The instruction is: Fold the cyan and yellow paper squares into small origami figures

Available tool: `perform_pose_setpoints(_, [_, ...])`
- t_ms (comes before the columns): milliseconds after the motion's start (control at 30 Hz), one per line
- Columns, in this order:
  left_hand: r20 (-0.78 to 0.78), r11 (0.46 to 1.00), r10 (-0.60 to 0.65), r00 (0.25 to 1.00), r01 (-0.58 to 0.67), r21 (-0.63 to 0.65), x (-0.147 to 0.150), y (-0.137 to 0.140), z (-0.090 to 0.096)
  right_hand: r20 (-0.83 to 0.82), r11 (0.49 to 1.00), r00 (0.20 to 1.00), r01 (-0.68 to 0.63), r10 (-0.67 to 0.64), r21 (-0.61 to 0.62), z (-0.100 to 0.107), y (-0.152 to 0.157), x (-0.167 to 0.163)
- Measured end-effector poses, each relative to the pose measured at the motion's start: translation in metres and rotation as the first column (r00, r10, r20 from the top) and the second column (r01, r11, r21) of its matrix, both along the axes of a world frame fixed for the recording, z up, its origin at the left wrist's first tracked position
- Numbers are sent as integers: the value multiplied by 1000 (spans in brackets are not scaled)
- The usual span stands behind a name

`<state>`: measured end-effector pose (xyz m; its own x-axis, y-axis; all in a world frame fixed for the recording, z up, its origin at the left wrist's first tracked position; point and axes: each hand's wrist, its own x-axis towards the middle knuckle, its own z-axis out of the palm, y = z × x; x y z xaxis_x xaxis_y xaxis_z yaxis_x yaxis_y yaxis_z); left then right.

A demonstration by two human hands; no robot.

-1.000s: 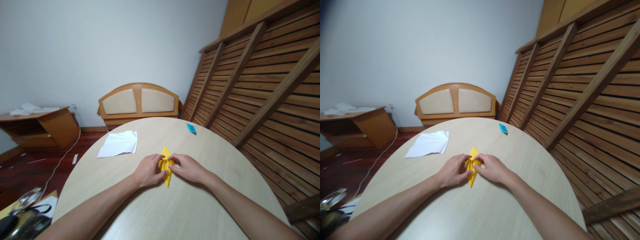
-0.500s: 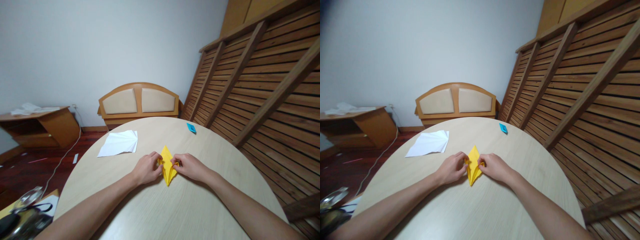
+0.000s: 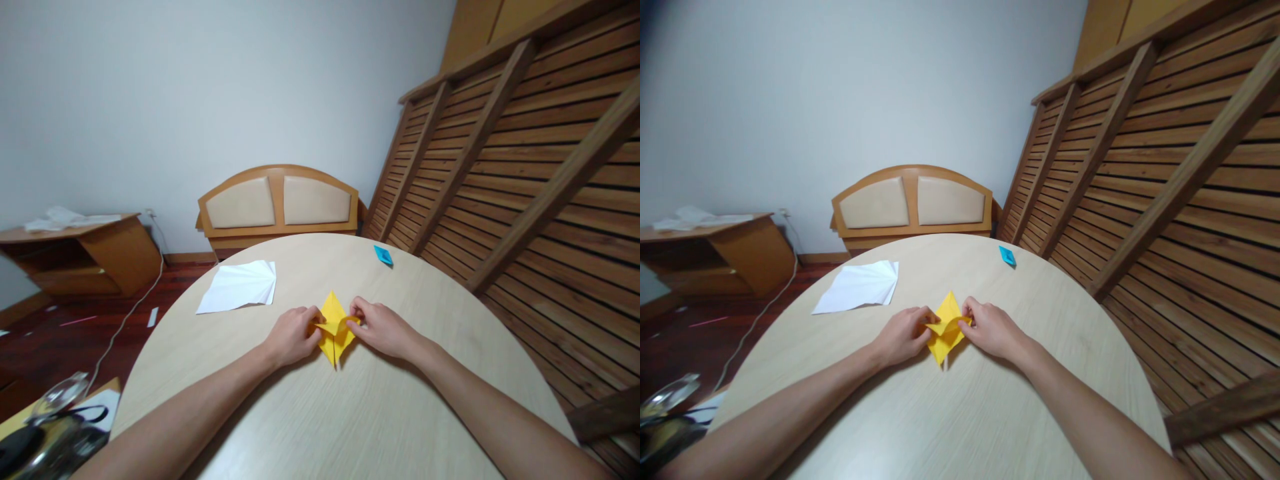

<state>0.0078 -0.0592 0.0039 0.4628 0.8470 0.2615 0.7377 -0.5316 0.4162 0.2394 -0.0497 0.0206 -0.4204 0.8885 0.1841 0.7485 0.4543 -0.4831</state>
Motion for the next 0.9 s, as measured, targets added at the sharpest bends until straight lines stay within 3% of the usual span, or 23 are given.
perform_pose_setpoints(433, [-2, 974, 224, 975, -224, 16, 4, 0, -2, 103, 1000, 995, -20, 18, 17, 5, -3, -3])
perform_pose_setpoints(700, [253, 973, 229, 940, -228, -32, 8, 5, -10, 36, 996, 996, 84, -85, 14, -4, 0, -12])
perform_pose_setpoints(900, [369, 986, 166, 914, -159, -50, 10, 9, -15, 11, 979, 979, 202, -202, 15, -7, 1, -20])
